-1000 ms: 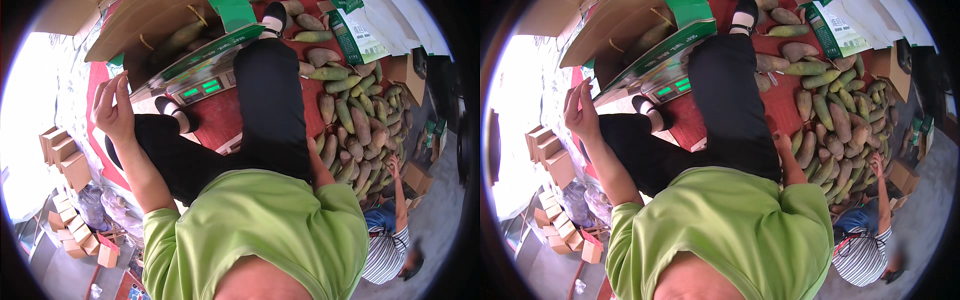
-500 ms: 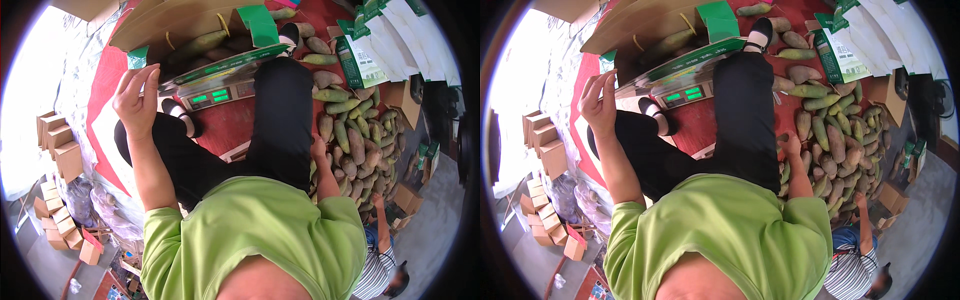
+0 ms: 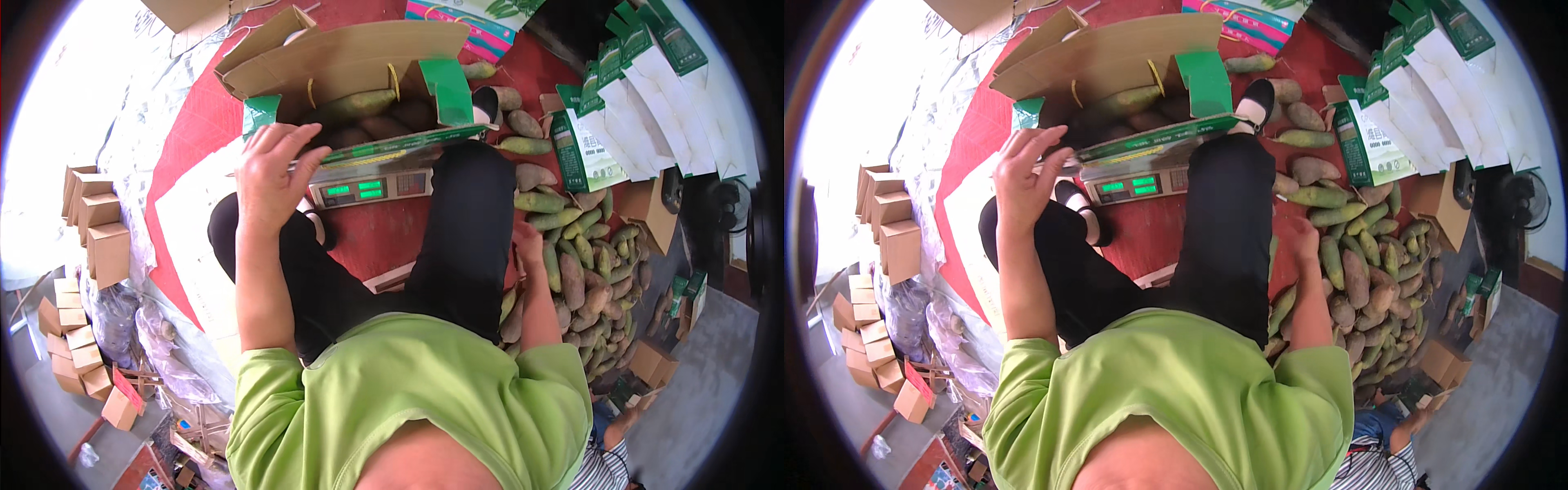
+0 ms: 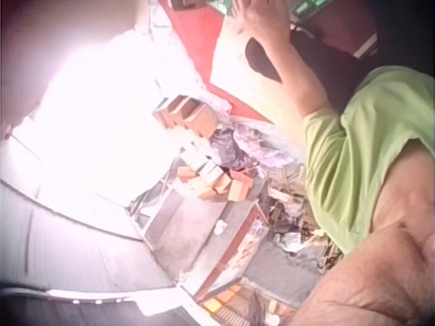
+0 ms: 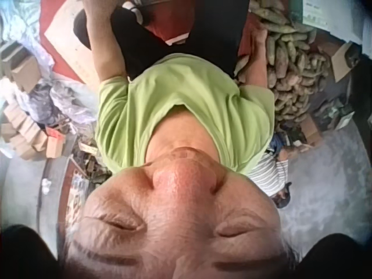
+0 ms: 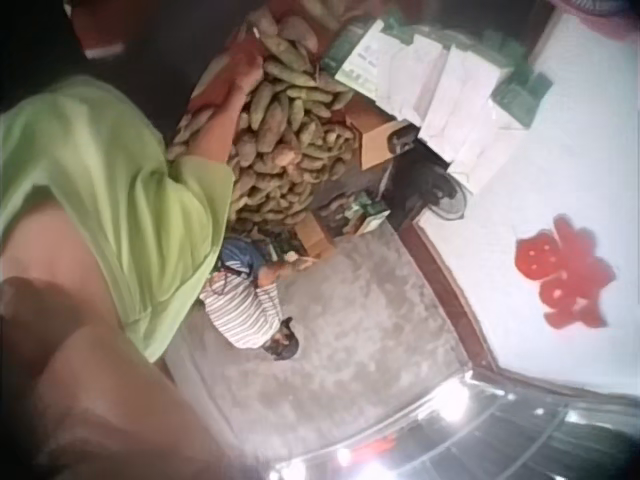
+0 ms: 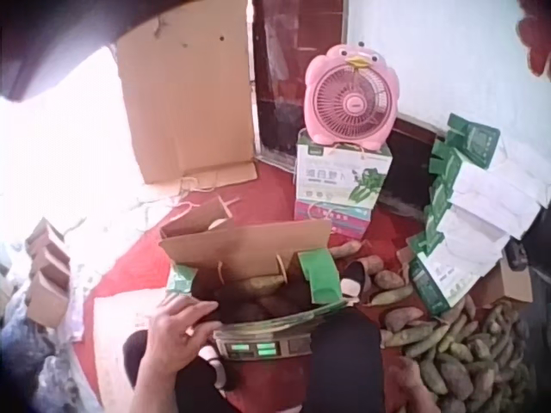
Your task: Weighing and packing root vegetables into cardboard boxes.
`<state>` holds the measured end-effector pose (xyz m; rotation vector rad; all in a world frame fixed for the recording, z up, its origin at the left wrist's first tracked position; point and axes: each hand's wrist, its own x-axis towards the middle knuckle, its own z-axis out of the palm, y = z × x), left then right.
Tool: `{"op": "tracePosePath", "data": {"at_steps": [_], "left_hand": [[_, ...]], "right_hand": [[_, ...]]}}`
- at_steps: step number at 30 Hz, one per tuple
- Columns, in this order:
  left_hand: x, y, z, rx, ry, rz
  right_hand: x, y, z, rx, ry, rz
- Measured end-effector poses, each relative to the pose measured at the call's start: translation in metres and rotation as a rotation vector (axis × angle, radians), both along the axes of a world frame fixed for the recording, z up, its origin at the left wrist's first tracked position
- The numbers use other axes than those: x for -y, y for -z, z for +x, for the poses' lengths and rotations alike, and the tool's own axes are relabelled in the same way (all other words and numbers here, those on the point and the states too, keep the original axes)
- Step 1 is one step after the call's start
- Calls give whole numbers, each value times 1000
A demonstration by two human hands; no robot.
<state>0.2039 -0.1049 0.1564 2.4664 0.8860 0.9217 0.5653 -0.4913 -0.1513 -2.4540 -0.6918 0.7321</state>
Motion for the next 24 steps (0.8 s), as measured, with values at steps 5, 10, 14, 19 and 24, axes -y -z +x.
{"op": "tracePosePath", "data": {"at_steps": [5,10,14,19,24], "left_hand": [[1,-7,-13,-33,-84,19],[-5,-1,-19,-71,-40,26],[-6,-11,-7,-167,31,57],[-13,-5,-10,-458,104,191],[-16,-11,-8,-542,184,200]], "right_hand": [[-126,-133,4,-247,117,429],[-229,-211,12,-140,-129,592],[-291,-288,-4,105,-343,734],[-364,-324,-35,630,-687,681],[-403,-323,-41,839,-785,385]]}}
